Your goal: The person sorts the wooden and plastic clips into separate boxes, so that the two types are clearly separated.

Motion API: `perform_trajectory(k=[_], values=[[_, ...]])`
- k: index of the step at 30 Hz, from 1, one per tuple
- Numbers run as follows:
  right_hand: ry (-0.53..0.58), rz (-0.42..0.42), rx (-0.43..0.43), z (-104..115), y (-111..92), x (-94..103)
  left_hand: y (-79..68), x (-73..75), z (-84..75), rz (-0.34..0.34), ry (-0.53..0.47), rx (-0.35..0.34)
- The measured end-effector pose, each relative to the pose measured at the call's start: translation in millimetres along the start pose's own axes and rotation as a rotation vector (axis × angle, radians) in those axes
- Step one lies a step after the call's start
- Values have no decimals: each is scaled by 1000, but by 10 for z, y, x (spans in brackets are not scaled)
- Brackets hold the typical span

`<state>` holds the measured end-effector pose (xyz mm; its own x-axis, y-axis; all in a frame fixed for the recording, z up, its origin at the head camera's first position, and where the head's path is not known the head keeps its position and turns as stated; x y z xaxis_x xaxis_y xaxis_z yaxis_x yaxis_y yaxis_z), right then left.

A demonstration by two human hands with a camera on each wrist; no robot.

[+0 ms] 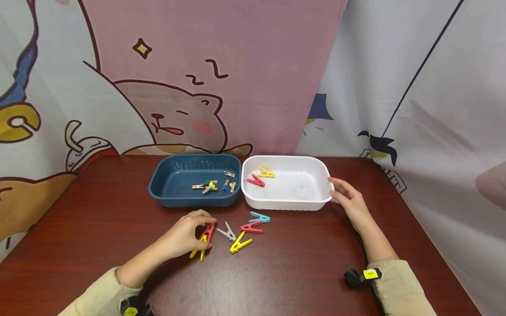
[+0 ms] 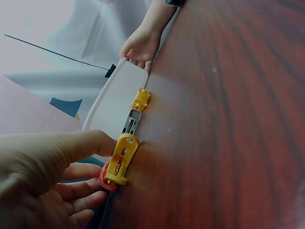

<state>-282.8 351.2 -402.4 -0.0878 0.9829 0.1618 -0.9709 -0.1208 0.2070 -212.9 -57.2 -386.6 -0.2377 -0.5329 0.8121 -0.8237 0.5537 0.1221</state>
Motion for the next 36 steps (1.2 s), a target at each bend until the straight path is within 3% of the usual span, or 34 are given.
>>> perform_trajectory(k=[14, 19, 26, 36], values=[[33, 8, 9, 1, -8, -8, 26, -1, -13, -22, -59, -54], [31, 11, 10, -2, -8, -6, 24, 5, -12, -53, -127, -66], [2, 5, -3, -6, -3, -6, 20, 10, 52, -86, -245, -46], [-1, 7, 0, 10, -9, -10, 18, 4, 107, -89, -251, -30]])
Point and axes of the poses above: each hand's wrist, its own y-axis towards the middle knuckle, its own x-axis out of the back of the hand, z = x × y, the point moved 9 cm from there along y, towards the middle knuckle, and after that the axes turned 3 degrees about z, right-handed, at the moved point
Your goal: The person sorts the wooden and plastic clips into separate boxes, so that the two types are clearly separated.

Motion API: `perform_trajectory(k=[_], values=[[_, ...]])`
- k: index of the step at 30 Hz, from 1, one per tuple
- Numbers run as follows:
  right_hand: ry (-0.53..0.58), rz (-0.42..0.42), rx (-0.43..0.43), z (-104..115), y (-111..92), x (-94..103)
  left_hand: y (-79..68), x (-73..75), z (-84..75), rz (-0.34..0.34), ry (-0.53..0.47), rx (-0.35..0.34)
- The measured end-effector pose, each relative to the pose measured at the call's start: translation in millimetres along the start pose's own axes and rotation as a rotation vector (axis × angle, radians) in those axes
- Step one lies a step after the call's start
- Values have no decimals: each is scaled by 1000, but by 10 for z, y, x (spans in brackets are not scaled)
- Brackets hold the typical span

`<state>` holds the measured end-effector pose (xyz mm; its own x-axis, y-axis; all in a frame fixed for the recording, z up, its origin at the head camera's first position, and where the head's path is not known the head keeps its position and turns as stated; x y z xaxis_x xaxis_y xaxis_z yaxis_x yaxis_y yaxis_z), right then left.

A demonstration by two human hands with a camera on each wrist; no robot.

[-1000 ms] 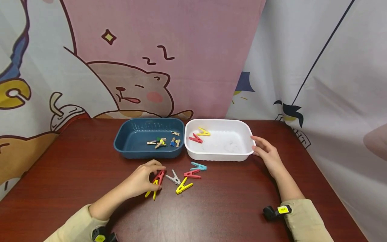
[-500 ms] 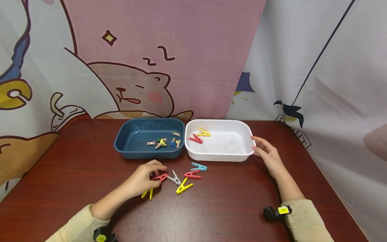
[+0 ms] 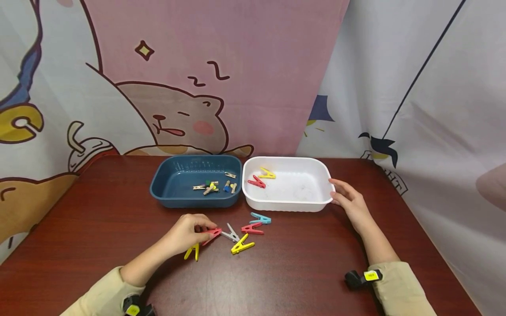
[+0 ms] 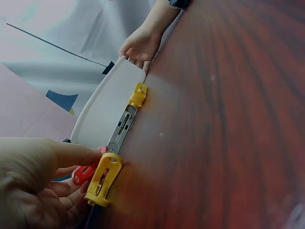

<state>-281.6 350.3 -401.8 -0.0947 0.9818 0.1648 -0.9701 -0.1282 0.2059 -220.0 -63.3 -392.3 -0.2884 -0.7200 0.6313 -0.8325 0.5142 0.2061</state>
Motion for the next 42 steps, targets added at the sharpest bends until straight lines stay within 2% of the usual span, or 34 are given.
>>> perform_trajectory(k=[11, 17, 23, 31, 42], values=[[8, 0, 10, 6, 2, -1, 18, 84, -20, -45, -11, 48], [14, 4, 11, 1, 4, 2, 41, 109, -111, -54, -15, 30], [8, -2, 5, -11, -1, 10, 115, 129, -234, -42, -65, 49], [5, -4, 0, -10, 0, 1, 313, 151, -476, -49, -86, 9], [-4, -5, -13, -12, -5, 4, 729, 221, -790, -116, -72, -103]])
Point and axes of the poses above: each hand's wrist, its own y-axis towards the middle knuckle, its own x-axis out of the back of the hand, z = x × y, the point moved 9 cm from there along y, towards the middle knuckle, and after that the axes turned 3 degrees about z, right-handed, at the moved point
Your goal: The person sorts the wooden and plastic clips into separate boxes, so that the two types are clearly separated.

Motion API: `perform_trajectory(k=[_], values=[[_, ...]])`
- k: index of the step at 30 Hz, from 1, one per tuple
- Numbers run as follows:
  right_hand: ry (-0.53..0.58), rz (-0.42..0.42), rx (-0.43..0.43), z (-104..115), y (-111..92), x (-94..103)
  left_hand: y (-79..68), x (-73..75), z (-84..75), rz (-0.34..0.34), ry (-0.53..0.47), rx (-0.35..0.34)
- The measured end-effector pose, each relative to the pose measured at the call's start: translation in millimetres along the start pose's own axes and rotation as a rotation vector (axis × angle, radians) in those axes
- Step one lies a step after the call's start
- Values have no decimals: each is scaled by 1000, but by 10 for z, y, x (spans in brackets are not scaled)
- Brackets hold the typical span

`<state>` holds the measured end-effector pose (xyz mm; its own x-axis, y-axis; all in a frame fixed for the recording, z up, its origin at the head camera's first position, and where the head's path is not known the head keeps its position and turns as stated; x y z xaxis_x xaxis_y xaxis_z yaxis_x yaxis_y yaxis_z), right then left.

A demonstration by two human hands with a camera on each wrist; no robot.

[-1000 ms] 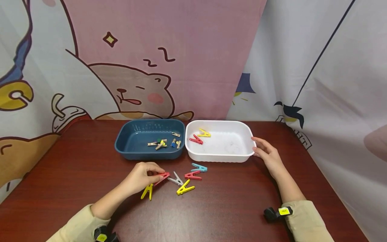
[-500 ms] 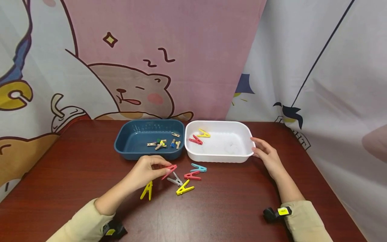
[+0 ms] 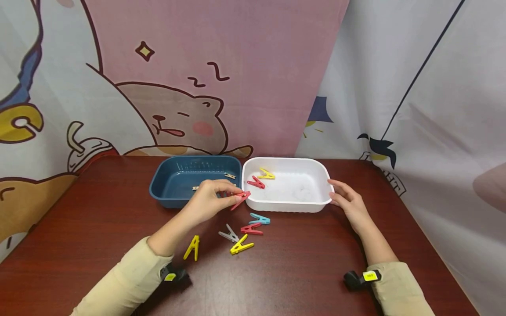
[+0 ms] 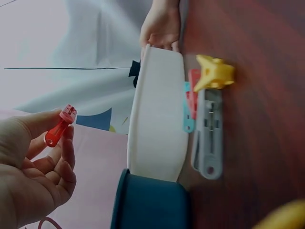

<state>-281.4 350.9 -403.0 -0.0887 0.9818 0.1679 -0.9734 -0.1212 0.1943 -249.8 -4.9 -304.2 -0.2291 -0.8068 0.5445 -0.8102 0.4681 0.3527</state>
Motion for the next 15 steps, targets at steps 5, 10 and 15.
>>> perform_trajectory(k=[5, 10, 15], values=[[-5, 2, 3, -7, 1, 0, 180, -41, -9, -6, 41, 14], [-2, 2, 10, -4, 4, 1, 357, -105, -31, -10, 48, 8], [1, 1, 12, -11, 4, 7, 542, -190, -19, -4, 47, 22]])
Point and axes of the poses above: each hand's wrist, its own y-axis towards the middle knuckle, its own x-axis out of the back of the hand, z = x × y, the point moved 9 cm from there along y, towards the middle knuckle, and after that the axes turned 3 degrees about z, right-handed, at the moved point
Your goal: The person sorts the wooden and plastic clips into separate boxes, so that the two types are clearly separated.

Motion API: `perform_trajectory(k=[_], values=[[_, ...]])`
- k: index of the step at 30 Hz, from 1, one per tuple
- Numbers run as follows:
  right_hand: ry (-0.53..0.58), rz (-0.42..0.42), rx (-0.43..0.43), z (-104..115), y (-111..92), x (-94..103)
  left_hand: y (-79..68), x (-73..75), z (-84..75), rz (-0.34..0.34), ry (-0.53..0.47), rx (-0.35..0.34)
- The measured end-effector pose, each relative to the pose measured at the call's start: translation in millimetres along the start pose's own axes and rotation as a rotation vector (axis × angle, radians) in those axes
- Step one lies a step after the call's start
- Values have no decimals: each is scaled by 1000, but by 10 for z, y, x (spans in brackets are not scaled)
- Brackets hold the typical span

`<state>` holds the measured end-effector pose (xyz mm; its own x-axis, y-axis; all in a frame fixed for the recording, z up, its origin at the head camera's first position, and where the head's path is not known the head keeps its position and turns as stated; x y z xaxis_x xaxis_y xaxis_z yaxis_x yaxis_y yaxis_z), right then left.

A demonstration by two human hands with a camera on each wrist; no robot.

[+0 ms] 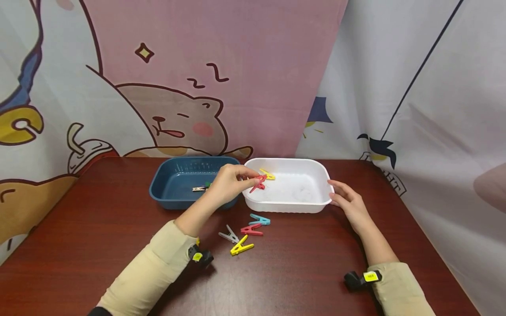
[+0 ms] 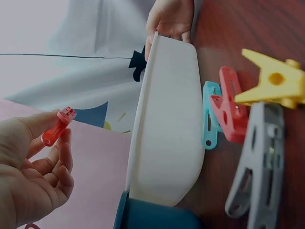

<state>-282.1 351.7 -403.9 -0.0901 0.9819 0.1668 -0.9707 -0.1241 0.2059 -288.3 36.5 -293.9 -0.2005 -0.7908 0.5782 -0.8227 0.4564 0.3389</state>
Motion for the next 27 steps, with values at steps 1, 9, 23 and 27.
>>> perform_trajectory(k=[1, 9, 23, 27], values=[[-1, 1, -1, -3, -1, 1, 35, -19, 9, 0, 1, 6], [-4, 6, -6, -8, -6, -4, 267, -177, 127, -8, 3, 82], [5, 8, 1, -5, -1, -11, 497, -456, 311, -25, -7, 199], [7, 4, 0, 0, -3, -9, 552, -531, 384, -21, 14, 234]])
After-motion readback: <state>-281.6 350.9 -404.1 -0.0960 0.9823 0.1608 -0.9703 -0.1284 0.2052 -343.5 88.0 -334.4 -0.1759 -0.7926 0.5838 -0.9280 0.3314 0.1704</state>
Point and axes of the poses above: each hand's wrist, its own y-axis towards the middle knuckle, its own x-axis out of the back of the hand, z = x × y, the point moved 9 cm from there along y, towards the middle knuckle, and after that the axes turned 3 degrees about z, right-handed, at the moved point
